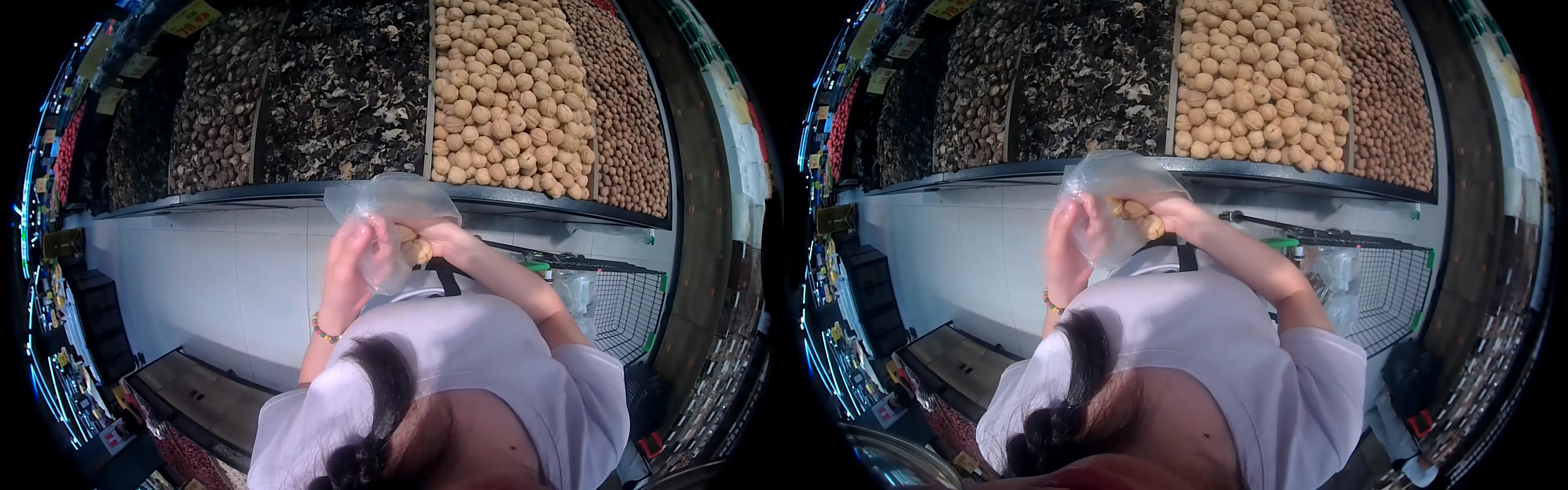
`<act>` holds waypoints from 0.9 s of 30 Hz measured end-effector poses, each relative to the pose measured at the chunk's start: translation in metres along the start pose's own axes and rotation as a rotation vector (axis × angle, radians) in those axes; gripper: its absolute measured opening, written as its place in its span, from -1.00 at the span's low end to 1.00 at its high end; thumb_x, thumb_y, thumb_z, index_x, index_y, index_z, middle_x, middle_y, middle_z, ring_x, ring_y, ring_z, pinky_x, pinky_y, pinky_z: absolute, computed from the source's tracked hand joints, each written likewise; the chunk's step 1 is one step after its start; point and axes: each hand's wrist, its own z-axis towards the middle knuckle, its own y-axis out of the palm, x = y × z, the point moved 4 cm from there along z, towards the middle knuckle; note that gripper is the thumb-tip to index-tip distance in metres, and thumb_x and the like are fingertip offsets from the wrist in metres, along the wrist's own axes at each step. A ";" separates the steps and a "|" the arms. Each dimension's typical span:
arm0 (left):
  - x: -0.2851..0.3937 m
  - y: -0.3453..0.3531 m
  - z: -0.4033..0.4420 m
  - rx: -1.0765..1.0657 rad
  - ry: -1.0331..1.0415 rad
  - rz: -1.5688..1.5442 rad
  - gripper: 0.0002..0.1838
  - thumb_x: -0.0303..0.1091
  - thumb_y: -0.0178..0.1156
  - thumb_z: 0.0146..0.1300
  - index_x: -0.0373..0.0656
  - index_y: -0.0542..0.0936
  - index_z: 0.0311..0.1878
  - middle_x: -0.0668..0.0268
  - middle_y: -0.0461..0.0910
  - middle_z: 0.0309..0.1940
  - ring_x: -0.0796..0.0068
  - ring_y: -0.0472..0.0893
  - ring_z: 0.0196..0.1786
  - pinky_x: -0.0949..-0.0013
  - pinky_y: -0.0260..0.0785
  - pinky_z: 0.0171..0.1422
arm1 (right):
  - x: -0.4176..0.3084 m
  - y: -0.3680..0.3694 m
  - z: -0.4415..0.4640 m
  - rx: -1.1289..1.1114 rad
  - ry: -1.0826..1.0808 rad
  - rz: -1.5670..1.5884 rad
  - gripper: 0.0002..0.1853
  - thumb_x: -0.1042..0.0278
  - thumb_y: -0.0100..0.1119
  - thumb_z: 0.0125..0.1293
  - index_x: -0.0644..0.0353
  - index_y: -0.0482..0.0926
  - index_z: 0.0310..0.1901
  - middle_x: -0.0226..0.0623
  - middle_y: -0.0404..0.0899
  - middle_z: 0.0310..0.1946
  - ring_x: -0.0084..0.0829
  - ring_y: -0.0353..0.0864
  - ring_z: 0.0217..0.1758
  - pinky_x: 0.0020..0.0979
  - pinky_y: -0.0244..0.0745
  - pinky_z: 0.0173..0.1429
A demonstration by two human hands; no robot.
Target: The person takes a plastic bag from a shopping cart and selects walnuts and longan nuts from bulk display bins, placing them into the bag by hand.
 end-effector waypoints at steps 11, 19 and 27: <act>0.006 -0.004 -0.007 -0.040 -0.045 0.268 -0.65 -0.06 0.00 0.28 -0.20 0.40 -0.33 0.40 0.33 -0.57 0.66 0.24 -0.56 0.58 0.03 -0.52 | -0.008 0.003 0.008 -0.170 -0.273 0.203 -0.76 0.27 0.07 0.28 0.20 0.48 -0.09 -0.33 0.54 -0.18 -0.45 0.52 -0.08 -0.37 0.48 0.02; 0.010 -0.021 -0.007 0.013 0.007 0.114 -0.67 -0.09 -0.04 0.32 -0.20 0.42 -0.31 0.41 0.34 -0.57 0.65 0.29 -0.52 0.59 0.08 -0.47 | 0.007 -0.009 0.012 0.130 -0.399 -0.233 -0.77 0.27 0.12 0.24 0.16 0.48 -0.11 -0.41 0.54 -0.26 -0.53 0.53 -0.24 -0.49 0.45 -0.20; 0.009 -0.016 -0.001 -0.031 0.025 0.066 -0.66 -0.10 -0.09 0.35 -0.21 0.40 -0.34 0.40 0.29 -0.63 0.63 0.26 -0.60 0.56 0.07 -0.56 | 0.011 -0.012 0.021 0.110 -0.424 -0.183 -0.79 0.30 0.12 0.23 0.13 0.48 -0.12 -0.43 0.52 -0.33 -0.60 0.47 -0.33 -0.55 0.37 -0.31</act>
